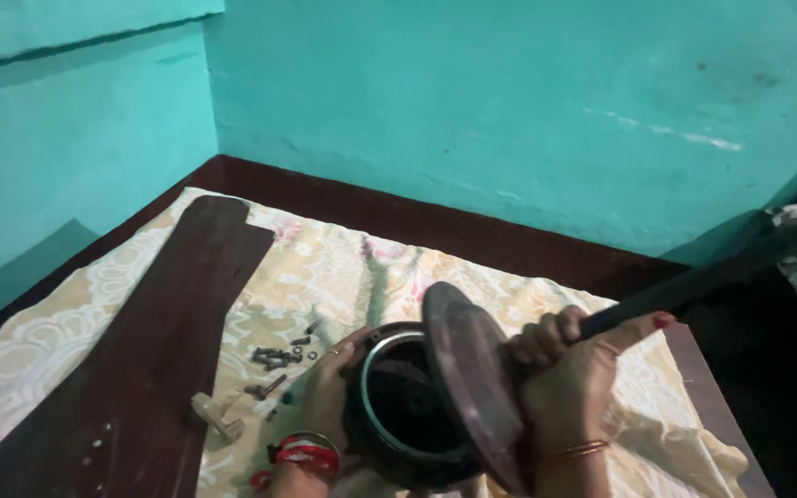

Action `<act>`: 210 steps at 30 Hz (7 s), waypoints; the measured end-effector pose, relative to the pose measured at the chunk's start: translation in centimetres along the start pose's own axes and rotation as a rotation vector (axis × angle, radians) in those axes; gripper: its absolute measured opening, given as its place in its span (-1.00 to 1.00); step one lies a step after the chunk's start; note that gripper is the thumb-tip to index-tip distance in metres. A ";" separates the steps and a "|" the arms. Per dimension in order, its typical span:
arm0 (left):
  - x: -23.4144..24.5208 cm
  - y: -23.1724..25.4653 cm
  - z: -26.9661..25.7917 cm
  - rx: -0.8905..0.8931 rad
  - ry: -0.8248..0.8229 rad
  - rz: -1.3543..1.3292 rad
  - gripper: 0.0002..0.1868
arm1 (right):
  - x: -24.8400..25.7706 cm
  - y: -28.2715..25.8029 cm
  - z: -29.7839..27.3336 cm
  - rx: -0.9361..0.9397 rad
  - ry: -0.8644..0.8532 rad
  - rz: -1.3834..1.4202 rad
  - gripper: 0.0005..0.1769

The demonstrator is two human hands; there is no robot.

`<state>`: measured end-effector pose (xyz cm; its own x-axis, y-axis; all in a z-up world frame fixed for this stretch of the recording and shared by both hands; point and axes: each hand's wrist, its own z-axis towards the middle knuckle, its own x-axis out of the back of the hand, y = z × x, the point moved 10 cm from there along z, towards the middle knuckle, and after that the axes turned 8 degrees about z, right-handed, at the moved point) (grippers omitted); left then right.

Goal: The person uses a screwdriver to tighten screws on the base of an electric fan motor housing. They then remove the top cover, inspect the interior, and reattach the cover, securing it with screws.

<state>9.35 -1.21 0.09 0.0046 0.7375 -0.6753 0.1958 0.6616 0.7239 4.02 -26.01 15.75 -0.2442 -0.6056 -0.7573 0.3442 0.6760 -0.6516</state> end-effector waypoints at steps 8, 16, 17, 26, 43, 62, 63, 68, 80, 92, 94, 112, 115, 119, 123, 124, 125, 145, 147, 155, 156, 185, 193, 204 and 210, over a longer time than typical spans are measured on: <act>2.3 -1.5 1.3 0.026 0.094 0.105 -0.54 | 14.5 -4.6 4.6 0.079 0.483 0.165 -0.06; 3.1 -2.1 2.3 0.021 0.093 0.110 -0.55 | 24.3 -1.8 9.4 0.012 0.465 0.419 -0.04; 3.1 -2.1 2.1 0.040 0.104 0.114 -0.54 | 24.4 -1.3 10.1 -0.010 0.416 0.467 -0.03; 2.4 -1.1 1.5 0.015 0.079 0.153 -0.54 | 25.7 -1.5 11.4 -0.133 0.201 0.382 -0.15; 1.9 -0.8 1.4 0.030 0.090 0.147 -0.55 | 22.3 -4.1 8.6 -0.148 0.037 -0.082 -0.47; 4.5 1.1 2.9 -0.339 0.213 0.760 -0.66 | 10.1 -11.9 2.8 0.338 0.016 -0.924 -0.41; 4.7 1.4 2.8 -0.388 0.253 0.867 -0.67 | 9.2 -11.5 2.5 0.403 0.018 -0.997 -0.41; 5.4 1.0 3.4 -0.393 0.225 0.797 -0.69 | 9.8 -11.8 1.7 0.472 0.172 -1.138 -0.42; -3.4 6.9 -4.5 -0.747 0.489 1.537 -0.71 | 19.4 -11.6 0.3 0.386 0.007 -0.456 -0.44; -23.6 -5.2 -15.3 -1.205 -0.388 1.670 -0.23 | 15.7 -13.7 -0.4 0.141 -0.228 -0.374 -0.42; -25.8 -6.8 -15.0 -1.151 -0.462 1.661 0.08 | 15.6 -13.7 0.4 0.160 -0.167 -0.503 -0.40; -30.3 -7.9 -12.8 -1.212 -0.367 1.735 0.32 | 16.2 -13.1 1.1 0.210 -0.142 -0.473 -0.53; -29.4 -6.6 -13.3 -1.130 -0.289 1.593 0.36 | 15.6 -12.9 1.0 0.205 -0.165 -0.500 -0.53; -28.9 -5.2 -14.2 -1.068 -0.137 1.517 0.42 | 14.9 -12.8 0.7 0.212 -0.202 -0.533 -0.54; -27.8 -4.3 -13.6 -0.861 0.012 1.389 0.52 | 14.5 -12.8 0.5 0.226 -0.208 -0.573 -0.54; -27.4 -4.4 -13.1 -0.769 0.075 1.319 0.52 | 14.4 -12.9 0.5 0.228 -0.210 -0.568 -0.54; -26.9 -4.6 -12.7 -0.677 0.135 1.247 0.52 | 14.3 -12.9 0.6 0.229 -0.212 -0.564 -0.54; -29.2 -7.7 -12.3 -0.992 -0.191 1.695 0.51 | 16.4 -13.4 0.8 0.209 -0.123 -0.455 -0.54; -29.5 -7.7 -12.2 -1.050 -0.194 1.751 0.48 | 16.5 -13.3 0.9 0.200 -0.111 -0.460 -0.54; -29.4 -6.5 -11.7 -0.881 -0.188 1.563 0.61 | 16.4 -13.2 1.2 0.211 -0.105 -0.478 -0.54; -29.3 -6.4 -11.6 -0.842 -0.155 1.553 0.60 | 16.5 -13.2 1.3 0.210 -0.104 -0.474 -0.55; -25.1 -3.2 -12.2 -0.761 0.201 1.420 0.36 | 16.1 -14.8 1.2 0.331 -0.132 -0.647 -0.57; -9.4 6.0 -9.2 -0.910 0.469 1.671 -0.28 | 11.4 -16.5 -1.4 0.641 -0.023 -1.071 -0.54; 0.1 4.7 -6.6 -0.649 0.360 1.156 -0.53 | 4.4 -15.0 -7.0 1.035 0.172 -1.587 -0.46; 0.6 4.3 -6.7 -0.554 0.375 1.076 -0.51 | 0.3 -10.6 -11.4 1.461 -0.063 -1.524 -0.58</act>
<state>3.66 3.00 3.79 -0.3889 0.8694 0.3049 -0.1698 -0.3929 0.9037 -10.05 -28.61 21.92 -0.9375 -0.2588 0.2327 0.2462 -0.9657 -0.0824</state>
